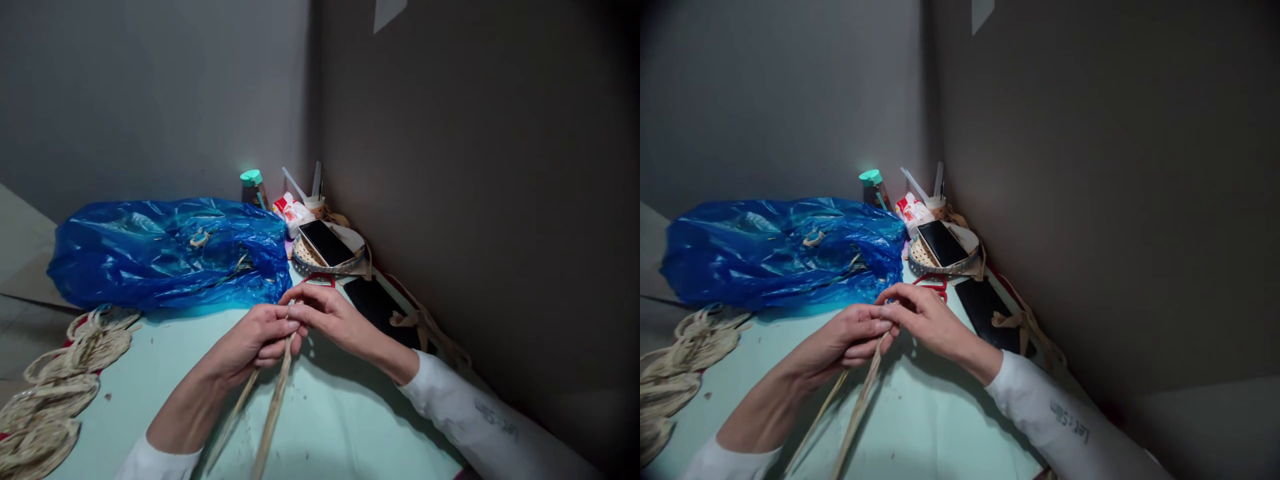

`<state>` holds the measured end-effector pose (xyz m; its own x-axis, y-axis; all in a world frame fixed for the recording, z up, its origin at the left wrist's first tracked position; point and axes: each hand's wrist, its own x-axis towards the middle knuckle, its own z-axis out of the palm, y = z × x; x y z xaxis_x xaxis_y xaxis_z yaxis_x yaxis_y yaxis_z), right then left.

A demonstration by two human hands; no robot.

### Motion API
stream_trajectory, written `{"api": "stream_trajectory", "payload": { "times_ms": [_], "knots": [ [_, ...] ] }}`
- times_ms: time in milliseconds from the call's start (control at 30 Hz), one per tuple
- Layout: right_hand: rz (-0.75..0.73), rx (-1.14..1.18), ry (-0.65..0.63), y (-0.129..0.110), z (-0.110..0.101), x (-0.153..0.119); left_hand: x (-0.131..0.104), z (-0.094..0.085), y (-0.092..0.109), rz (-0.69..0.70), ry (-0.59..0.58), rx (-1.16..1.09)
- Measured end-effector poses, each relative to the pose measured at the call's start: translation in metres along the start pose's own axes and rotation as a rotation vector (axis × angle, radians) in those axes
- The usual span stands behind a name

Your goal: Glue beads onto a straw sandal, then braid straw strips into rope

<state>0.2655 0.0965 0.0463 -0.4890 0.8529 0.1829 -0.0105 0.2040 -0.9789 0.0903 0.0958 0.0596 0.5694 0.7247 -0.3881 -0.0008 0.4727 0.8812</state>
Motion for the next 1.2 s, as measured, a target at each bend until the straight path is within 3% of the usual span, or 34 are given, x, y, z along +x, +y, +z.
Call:
{"api": "stream_trajectory", "payload": {
  "times_ms": [233,300,467,567,633,733,800,933,1033,1133,1200],
  "knots": [
    [-0.044,-0.178,0.191,0.011,0.001,0.001,0.009,-0.006,-0.006,0.018,0.099,0.023],
    [-0.085,-0.336,0.137,0.009,-0.003,0.000,0.009,-0.007,-0.006,0.023,0.125,0.085],
    [-0.264,-0.784,-0.137,0.003,-0.009,-0.004,0.006,-0.015,-0.005,-0.025,0.142,0.190],
    [-0.321,-1.066,-0.174,0.006,-0.007,-0.006,0.005,-0.025,-0.007,-0.085,0.093,0.189],
    [-0.368,-1.112,-0.183,0.011,-0.005,-0.007,0.005,-0.030,-0.008,-0.119,0.032,0.185],
    [-0.328,-0.935,-0.106,0.017,0.000,-0.007,0.005,-0.030,-0.007,-0.070,-0.010,0.249],
    [-0.219,-0.736,-0.001,0.018,0.003,-0.007,0.004,-0.022,-0.004,0.059,0.035,0.391],
    [-0.038,-0.244,0.131,0.018,0.009,-0.006,0.000,0.004,-0.005,0.491,0.313,0.935],
    [0.105,0.209,0.117,0.022,0.012,-0.005,-0.002,0.018,-0.013,0.771,0.519,1.409],
    [0.203,0.382,0.061,0.027,0.014,-0.004,-0.003,0.024,-0.021,0.828,0.588,1.717],
    [0.138,0.142,0.093,0.030,0.013,-0.004,-0.004,0.027,-0.021,0.721,0.575,1.779]
  ]
}}
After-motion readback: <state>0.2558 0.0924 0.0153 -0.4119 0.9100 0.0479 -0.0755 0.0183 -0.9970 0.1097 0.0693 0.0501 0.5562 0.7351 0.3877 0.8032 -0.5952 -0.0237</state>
